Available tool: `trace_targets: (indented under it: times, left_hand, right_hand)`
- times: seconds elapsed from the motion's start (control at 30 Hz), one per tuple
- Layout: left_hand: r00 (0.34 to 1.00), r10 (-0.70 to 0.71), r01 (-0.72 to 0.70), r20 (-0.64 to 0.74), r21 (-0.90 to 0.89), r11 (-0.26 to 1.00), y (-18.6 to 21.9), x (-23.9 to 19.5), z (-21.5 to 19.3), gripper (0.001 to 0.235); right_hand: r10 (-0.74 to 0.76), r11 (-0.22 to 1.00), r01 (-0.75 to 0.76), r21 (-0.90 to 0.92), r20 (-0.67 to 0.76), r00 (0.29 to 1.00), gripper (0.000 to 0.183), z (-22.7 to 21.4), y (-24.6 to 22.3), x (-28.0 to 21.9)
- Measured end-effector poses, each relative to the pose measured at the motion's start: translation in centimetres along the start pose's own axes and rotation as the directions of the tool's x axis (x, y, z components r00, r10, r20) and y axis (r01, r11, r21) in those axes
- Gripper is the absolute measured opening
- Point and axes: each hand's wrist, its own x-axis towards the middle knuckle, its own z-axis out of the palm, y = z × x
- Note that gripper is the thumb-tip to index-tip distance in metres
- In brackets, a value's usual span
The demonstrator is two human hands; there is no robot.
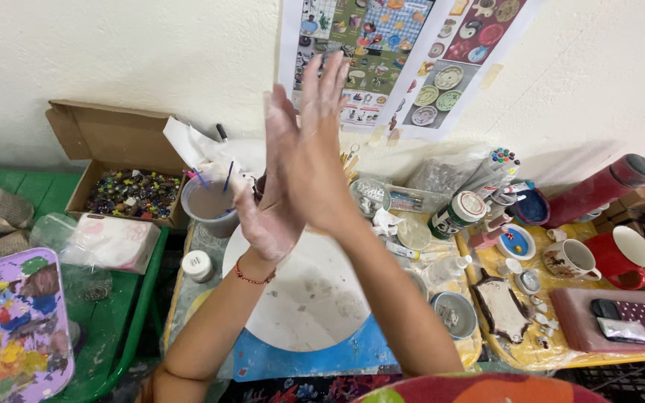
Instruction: The person manipulates a small piece of clay by hand, dips a wooden tool into a cup of liquid, and mixes the clay with the tool before rubbing their hands together.
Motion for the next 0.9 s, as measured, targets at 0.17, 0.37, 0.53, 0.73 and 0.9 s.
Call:
trace_targets:
  times: [0.17,0.37,0.53,0.73,0.9]
  left_hand:
    - [0.999,-0.006,0.008,0.038,-0.032,0.999,-0.2,0.5,-0.2,0.106]
    - [0.997,-0.068,0.072,0.029,-0.174,0.982,-1.8,-0.9,0.0,0.107]
    - [0.997,-0.076,0.042,-0.011,-0.75,0.66,-3.1,-1.8,-1.2,0.107]
    - [0.996,0.056,-0.073,0.068,0.286,0.955,-0.5,-1.3,-0.3,0.11]
    - [0.997,-0.078,0.054,0.009,0.636,0.77,0.9,0.5,0.1,0.111]
  right_hand:
    - [0.103,0.98,-0.103,-0.173,-0.008,0.995,0.086,0.7,-0.5,-2.8]
    - [-0.072,0.948,0.075,-0.31,0.021,0.997,0.094,0.2,-5.1,-4.0]
    - [0.034,0.999,-0.032,-0.019,0.088,0.996,0.081,-1.7,-1.3,0.3]
    - [0.124,0.952,-0.131,0.275,0.043,0.991,0.072,-1.5,-1.6,-3.9]
    - [0.018,0.966,0.012,0.258,-0.111,0.994,0.079,-1.1,-4.9,-7.4]
